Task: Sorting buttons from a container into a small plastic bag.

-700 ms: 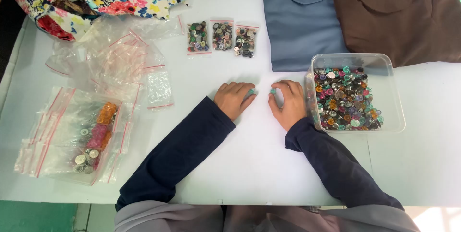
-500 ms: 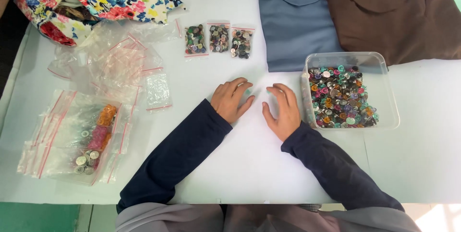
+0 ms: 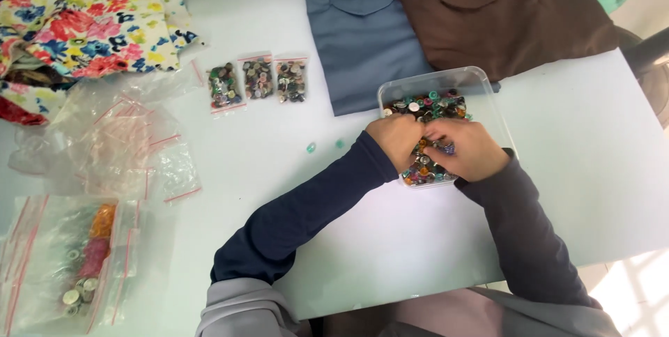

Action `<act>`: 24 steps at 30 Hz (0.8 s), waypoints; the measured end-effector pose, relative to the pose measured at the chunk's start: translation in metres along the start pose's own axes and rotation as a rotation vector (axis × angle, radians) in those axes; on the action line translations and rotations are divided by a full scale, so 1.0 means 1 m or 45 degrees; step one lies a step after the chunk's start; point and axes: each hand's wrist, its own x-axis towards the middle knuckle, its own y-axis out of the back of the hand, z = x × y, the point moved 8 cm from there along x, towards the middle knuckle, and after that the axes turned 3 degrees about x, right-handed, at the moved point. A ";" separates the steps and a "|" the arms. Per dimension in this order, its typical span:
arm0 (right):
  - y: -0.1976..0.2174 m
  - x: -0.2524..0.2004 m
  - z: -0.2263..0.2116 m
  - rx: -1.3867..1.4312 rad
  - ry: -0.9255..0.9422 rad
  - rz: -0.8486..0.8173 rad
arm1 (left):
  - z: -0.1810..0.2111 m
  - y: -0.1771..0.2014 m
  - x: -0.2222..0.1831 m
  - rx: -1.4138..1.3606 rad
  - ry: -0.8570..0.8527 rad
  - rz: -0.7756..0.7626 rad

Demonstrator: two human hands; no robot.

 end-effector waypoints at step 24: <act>0.012 0.007 0.009 0.061 0.021 0.378 | -0.032 0.065 -0.003 -0.719 0.034 0.474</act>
